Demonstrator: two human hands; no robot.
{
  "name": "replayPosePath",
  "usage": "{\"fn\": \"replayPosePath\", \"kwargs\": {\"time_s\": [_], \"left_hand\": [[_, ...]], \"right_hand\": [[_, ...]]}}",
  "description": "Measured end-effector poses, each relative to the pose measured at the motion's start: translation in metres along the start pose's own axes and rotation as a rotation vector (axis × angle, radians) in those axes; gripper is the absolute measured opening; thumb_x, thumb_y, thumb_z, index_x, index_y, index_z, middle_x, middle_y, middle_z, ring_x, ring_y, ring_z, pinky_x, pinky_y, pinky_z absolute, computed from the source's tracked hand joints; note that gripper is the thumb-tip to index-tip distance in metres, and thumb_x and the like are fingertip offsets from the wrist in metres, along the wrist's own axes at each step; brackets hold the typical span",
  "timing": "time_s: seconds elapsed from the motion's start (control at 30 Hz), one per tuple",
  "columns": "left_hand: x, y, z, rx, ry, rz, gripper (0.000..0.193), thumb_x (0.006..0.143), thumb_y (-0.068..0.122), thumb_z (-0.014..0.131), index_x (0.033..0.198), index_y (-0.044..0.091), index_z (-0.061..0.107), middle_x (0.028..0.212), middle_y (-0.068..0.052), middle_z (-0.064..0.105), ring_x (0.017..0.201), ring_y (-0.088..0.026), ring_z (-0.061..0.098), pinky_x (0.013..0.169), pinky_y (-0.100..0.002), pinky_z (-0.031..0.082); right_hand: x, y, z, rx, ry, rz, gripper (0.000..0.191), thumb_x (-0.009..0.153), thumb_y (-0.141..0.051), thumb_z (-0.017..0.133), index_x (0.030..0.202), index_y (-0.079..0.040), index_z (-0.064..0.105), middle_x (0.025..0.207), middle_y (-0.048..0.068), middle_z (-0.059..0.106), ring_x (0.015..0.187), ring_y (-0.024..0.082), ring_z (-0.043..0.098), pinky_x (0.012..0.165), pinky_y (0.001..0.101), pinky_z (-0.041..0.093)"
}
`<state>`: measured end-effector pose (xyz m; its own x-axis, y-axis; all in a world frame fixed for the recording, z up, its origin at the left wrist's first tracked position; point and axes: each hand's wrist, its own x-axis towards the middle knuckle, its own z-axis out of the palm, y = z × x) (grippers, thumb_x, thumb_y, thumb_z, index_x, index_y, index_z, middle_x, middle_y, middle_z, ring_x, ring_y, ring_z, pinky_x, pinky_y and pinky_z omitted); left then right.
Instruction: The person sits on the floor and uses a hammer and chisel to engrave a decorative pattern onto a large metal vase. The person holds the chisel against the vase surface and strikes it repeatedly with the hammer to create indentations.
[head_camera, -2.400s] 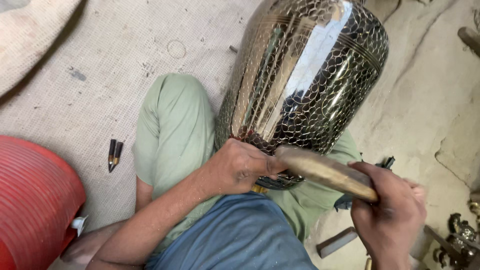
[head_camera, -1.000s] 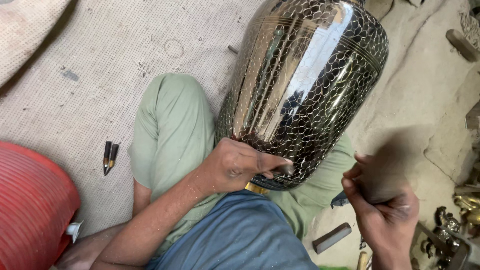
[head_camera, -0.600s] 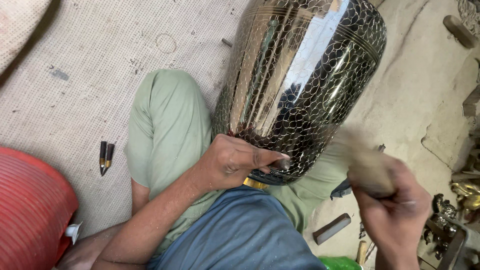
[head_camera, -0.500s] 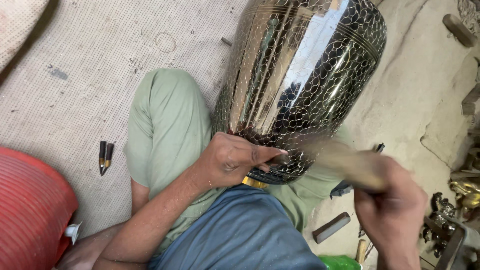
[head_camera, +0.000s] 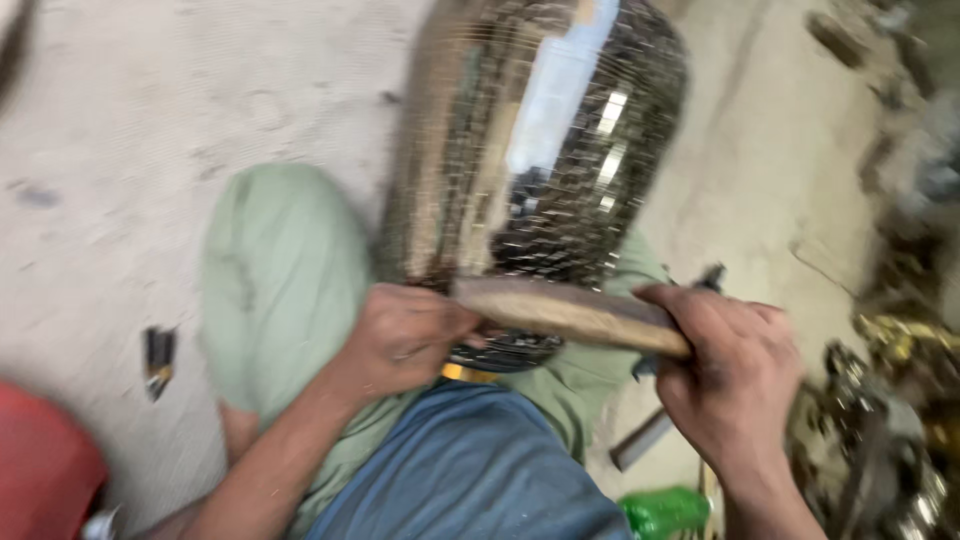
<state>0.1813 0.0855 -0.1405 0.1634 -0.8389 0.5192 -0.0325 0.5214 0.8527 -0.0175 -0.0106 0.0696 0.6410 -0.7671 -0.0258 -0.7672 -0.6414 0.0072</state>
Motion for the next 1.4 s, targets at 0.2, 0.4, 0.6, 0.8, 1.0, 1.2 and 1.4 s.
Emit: {"fn": "replayPosePath", "kwargs": {"time_s": [0.2, 0.4, 0.6, 0.8, 1.0, 1.2, 1.4], "left_hand": [[0.014, 0.000, 0.004, -0.005, -0.068, -0.122, 0.037, 0.064, -0.010, 0.057, 0.095, -0.001, 0.075, 0.090, -0.012, 0.078, 0.072, -0.019, 0.079, 0.064, -0.030, 0.063], [0.006, 0.003, 0.013, 0.048, -0.032, -0.092, 0.035, 0.070, -0.012, 0.057, 0.095, 0.002, 0.077, 0.087, -0.006, 0.080, 0.076, -0.018, 0.079, 0.072, -0.030, 0.065], [-0.002, 0.005, 0.013, -0.088, -0.051, -0.242, 0.054, 0.070, -0.019, 0.045, 0.111, -0.002, 0.075, 0.093, -0.014, 0.081, 0.079, -0.019, 0.080, 0.077, -0.032, 0.068], [-0.002, -0.003, 0.013, -0.242, 0.033, -0.053, 0.035, 0.077, -0.020, 0.047, 0.099, -0.004, 0.068, 0.094, -0.019, 0.077, 0.099, -0.029, 0.079, 0.095, -0.041, 0.066], [-0.004, -0.003, 0.018, -0.219, 0.038, -0.088, 0.039, 0.082, -0.022, 0.047, 0.110, -0.002, 0.068, 0.092, -0.016, 0.077, 0.095, -0.026, 0.080, 0.093, -0.037, 0.067], [-0.012, 0.004, 0.024, -0.259, 0.076, -0.275, 0.035, 0.089, -0.022, 0.050, 0.110, -0.003, 0.070, 0.105, -0.019, 0.077, 0.094, -0.022, 0.080, 0.080, -0.034, 0.069], [-0.010, 0.025, 0.040, -0.152, 0.137, -0.216, 0.028, 0.094, -0.016, 0.072, 0.114, 0.004, 0.076, 0.113, -0.019, 0.078, 0.102, -0.023, 0.078, 0.100, -0.036, 0.064]], "right_hand": [[-0.002, 0.026, -0.007, 0.272, 0.036, 0.104, 0.052, 0.074, 0.010, 0.067, 0.120, -0.013, 0.070, 0.101, 0.004, 0.076, 0.086, 0.019, 0.072, 0.076, 0.0375, 0.053], [0.002, 0.028, -0.026, -0.018, -0.002, -0.086, 0.054, 0.063, 0.004, 0.068, 0.114, -0.014, 0.072, 0.093, 0.004, 0.074, 0.082, 0.027, 0.070, 0.076, 0.0461, 0.050], [0.003, 0.023, -0.017, 0.274, 0.031, 0.062, 0.056, 0.068, 0.007, 0.061, 0.120, -0.013, 0.069, 0.097, 0.005, 0.074, 0.085, 0.024, 0.070, 0.080, 0.0397, 0.053], [0.003, 0.022, -0.016, 0.460, 0.064, 0.098, 0.051, 0.073, 0.001, 0.060, 0.122, -0.012, 0.062, 0.106, 0.004, 0.071, 0.091, 0.021, 0.071, 0.080, 0.0341, 0.054], [0.006, 0.024, -0.019, 0.608, 0.007, 0.287, 0.045, 0.082, -0.002, 0.067, 0.125, -0.013, 0.063, 0.095, 0.002, 0.074, 0.080, 0.014, 0.075, 0.069, 0.0316, 0.057], [-0.015, 0.035, -0.021, 0.683, 0.126, -0.019, 0.046, 0.083, -0.005, 0.064, 0.128, -0.014, 0.062, 0.114, 0.001, 0.072, 0.097, 0.021, 0.077, 0.081, 0.0346, 0.061], [-0.067, 0.078, 0.001, 0.280, 0.094, 0.199, 0.047, 0.074, 0.000, 0.072, 0.117, -0.019, 0.073, 0.096, 0.006, 0.075, 0.080, 0.025, 0.071, 0.069, 0.0373, 0.054]]}}
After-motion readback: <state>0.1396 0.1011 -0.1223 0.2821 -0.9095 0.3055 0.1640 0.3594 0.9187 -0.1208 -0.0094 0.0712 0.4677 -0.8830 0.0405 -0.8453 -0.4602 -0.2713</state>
